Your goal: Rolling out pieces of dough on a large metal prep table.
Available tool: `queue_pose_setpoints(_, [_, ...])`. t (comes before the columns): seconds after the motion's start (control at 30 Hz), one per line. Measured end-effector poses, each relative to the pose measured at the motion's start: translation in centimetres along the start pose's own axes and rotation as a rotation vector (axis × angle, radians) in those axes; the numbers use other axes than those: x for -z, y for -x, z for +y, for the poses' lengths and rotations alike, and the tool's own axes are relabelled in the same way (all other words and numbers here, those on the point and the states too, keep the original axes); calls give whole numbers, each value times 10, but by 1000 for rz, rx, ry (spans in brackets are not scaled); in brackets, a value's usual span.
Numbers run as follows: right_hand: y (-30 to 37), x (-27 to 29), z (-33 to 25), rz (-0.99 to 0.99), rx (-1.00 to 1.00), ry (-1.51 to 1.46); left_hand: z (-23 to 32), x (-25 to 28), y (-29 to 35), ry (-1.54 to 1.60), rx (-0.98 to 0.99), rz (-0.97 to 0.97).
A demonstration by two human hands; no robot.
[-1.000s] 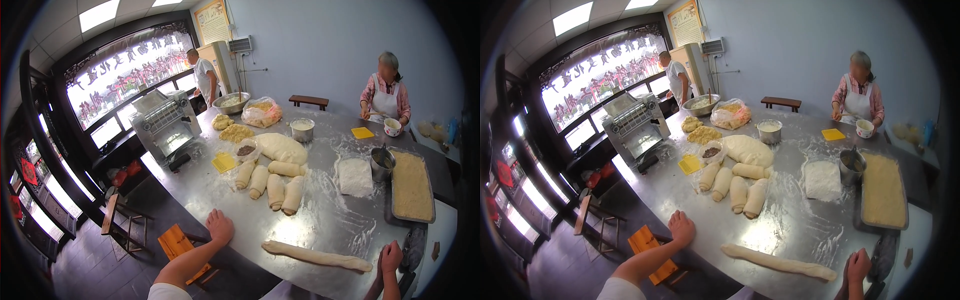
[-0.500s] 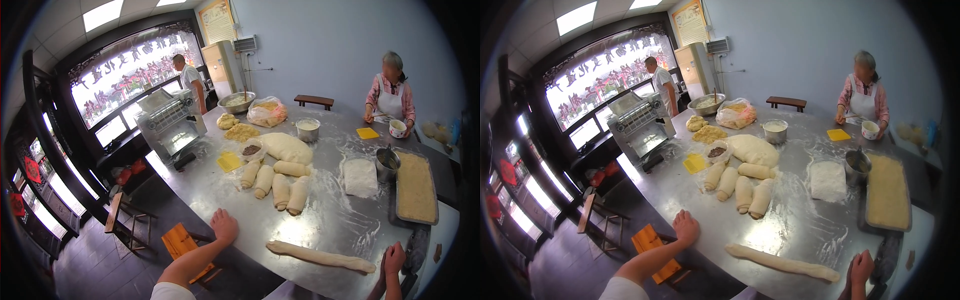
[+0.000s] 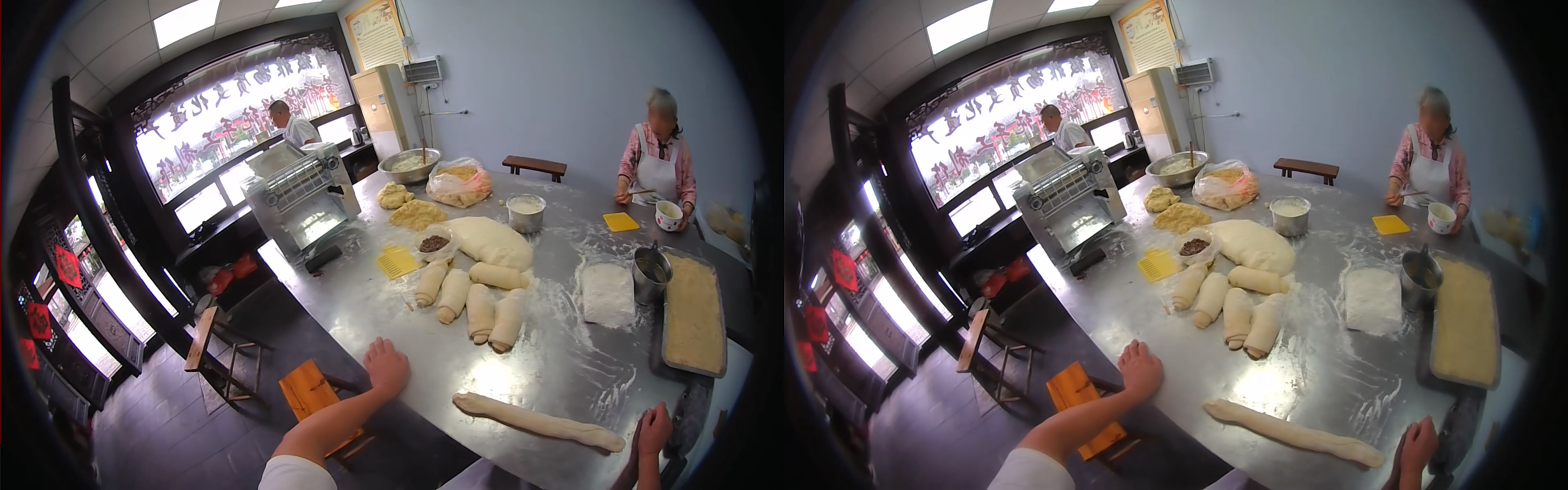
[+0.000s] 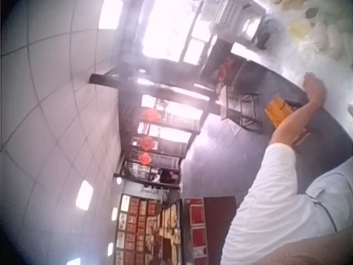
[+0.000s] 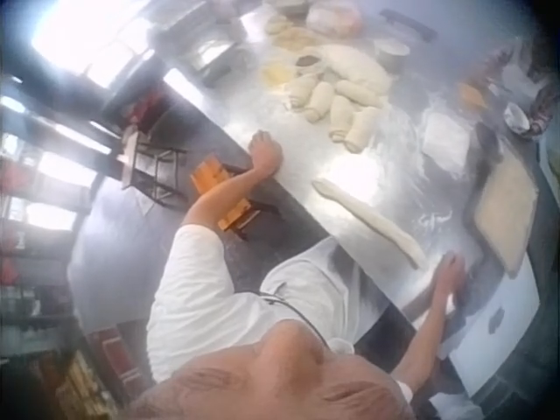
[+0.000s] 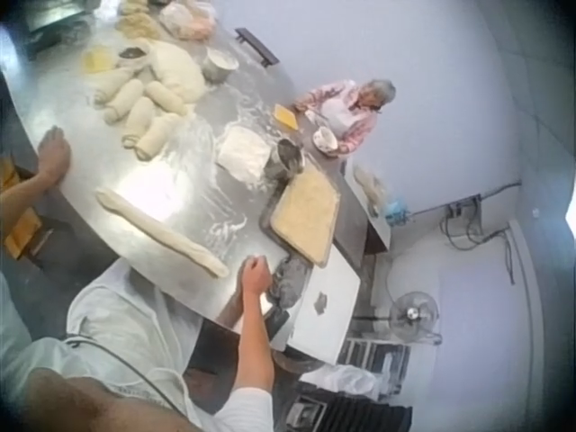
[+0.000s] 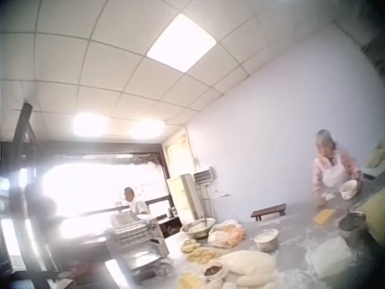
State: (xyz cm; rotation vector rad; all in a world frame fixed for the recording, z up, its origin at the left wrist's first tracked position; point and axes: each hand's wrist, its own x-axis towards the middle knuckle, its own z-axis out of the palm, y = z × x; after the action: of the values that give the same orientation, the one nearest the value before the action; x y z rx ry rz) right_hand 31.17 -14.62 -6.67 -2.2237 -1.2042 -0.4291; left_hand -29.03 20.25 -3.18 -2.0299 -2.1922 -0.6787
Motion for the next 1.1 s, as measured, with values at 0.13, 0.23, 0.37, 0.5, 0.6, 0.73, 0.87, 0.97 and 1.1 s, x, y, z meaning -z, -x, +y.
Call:
queue_pose_setpoints(0.13, [-1, 2, -4, -34, -29, -5, -4, -5, 0, 1, -7, 23])
queue_pose_setpoints(0.23, [-2, 5, -9, -29, -32, -1, -6, -8, 0, -8, -12, 28])
queue_pose_setpoints(0.37, [0, 3, -2, -53, -33, 6, -2, -4, 1, 0, -14, 11])
queue_pose_setpoints(0.5, [0, -3, 7, -41, -16, 0, -4, -6, 1, 0, -7, 22])
queue_pose_setpoints(0.6, [2, -7, 10, -21, -8, 3, -5, -7, 0, -10, -15, 22])
queue_pose_setpoints(0.73, [1, -11, 15, 3, 5, 6, -7, -11, 0, -6, -12, 37])
queue_pose_setpoints(0.87, [4, -17, 28, 28, 4, 13, -6, -15, 0, -17, -19, 56])
queue_pose_setpoints(0.97, [0, -15, 26, -51, -3, -7, -10, -18, 0, -39, -25, 70])
queue_pose_setpoints(1.1, [0, -24, 58, -37, 26, 17, -5, -16, 2, -36, -31, 126])
